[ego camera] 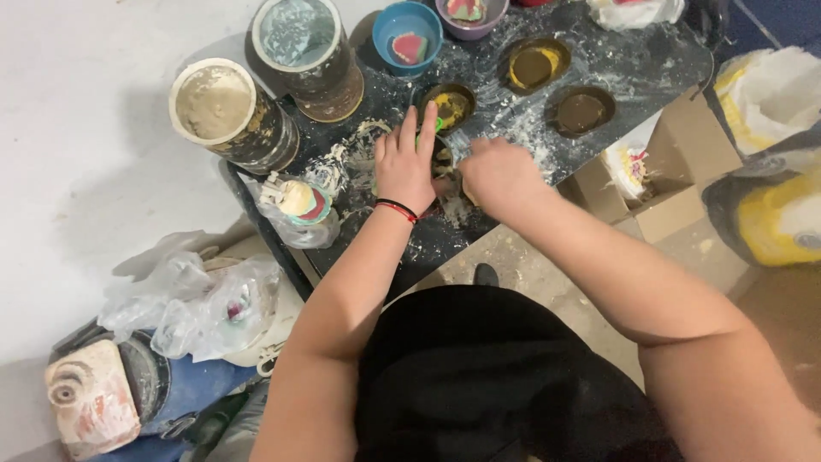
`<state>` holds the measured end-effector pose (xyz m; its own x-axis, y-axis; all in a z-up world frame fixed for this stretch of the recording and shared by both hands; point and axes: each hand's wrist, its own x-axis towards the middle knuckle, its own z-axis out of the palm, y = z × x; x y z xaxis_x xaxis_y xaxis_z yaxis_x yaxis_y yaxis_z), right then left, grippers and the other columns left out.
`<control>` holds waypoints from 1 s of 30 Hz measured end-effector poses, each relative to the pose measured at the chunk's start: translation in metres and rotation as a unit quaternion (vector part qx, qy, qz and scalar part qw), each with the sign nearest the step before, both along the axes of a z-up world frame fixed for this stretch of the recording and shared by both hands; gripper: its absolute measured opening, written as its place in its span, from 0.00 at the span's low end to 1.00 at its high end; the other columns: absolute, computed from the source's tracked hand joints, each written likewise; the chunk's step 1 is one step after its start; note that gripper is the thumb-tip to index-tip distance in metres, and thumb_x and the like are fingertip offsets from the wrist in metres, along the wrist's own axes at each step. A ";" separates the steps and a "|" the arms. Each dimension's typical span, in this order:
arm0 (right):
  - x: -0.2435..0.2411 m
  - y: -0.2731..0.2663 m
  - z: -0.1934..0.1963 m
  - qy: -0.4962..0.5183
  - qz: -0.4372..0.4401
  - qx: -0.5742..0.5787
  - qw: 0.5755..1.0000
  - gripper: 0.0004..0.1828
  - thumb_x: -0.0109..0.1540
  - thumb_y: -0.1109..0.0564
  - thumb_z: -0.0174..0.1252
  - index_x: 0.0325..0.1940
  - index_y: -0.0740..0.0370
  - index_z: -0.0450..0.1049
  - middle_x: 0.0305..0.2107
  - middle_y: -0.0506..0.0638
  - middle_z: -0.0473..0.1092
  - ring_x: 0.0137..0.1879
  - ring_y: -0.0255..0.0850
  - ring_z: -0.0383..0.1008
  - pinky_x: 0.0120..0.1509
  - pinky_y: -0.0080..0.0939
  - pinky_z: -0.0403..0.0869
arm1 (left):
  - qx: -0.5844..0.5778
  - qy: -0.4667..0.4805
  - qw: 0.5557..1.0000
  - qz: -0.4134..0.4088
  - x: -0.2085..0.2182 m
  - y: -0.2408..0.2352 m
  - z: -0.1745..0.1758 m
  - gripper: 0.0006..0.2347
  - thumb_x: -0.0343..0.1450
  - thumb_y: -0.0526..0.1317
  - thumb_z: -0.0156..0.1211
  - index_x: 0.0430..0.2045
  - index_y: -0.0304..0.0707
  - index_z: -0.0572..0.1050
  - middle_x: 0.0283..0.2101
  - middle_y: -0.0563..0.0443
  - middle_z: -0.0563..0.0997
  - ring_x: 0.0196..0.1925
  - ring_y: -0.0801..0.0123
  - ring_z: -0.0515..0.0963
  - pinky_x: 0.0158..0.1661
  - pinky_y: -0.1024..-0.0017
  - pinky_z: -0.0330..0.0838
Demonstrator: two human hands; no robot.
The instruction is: The person scoops a white powder into a small bowl and mixes it with a green spatula. They then add a pinkish substance from a blue bowl and continue mixing. Finally, they place a colorful dough piece onto a flat surface and use a small tool to shape it.
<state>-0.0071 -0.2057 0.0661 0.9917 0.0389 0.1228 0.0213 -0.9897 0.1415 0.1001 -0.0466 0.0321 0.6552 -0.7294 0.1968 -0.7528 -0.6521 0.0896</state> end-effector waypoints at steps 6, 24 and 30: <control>-0.044 -0.053 0.062 0.026 -0.106 0.313 0.943 0.13 0.65 0.46 0.62 0.48 0.52 0.83 0.30 0.60 0.76 0.46 0.63 0.78 0.47 0.64 0.76 | -0.070 0.032 0.996 -0.054 -0.025 0.011 0.027 0.56 0.60 0.55 0.84 0.78 0.42 0.46 0.79 0.33 0.49 0.78 0.34 0.54 0.73 0.40 0.44; -0.098 -0.073 -0.105 -0.124 -0.164 0.790 0.578 0.09 0.73 0.58 0.55 0.50 0.67 0.74 0.38 0.47 0.73 0.48 0.35 0.76 0.58 0.43 0.78 | -0.214 0.345 0.903 -0.141 -0.101 -0.003 -0.036 0.54 0.65 0.41 0.75 0.77 0.36 0.33 0.78 0.23 0.36 0.76 0.22 0.50 0.67 0.33 0.59; -0.086 -0.107 -0.070 -0.147 -0.086 0.673 0.720 0.08 0.71 0.59 0.60 0.51 0.66 0.78 0.39 0.51 0.76 0.49 0.36 0.71 0.61 0.43 0.71 | -0.215 0.319 0.910 -0.154 -0.112 -0.002 -0.044 0.53 0.67 0.42 0.74 0.77 0.36 0.32 0.79 0.24 0.37 0.77 0.26 0.49 0.69 0.36 0.54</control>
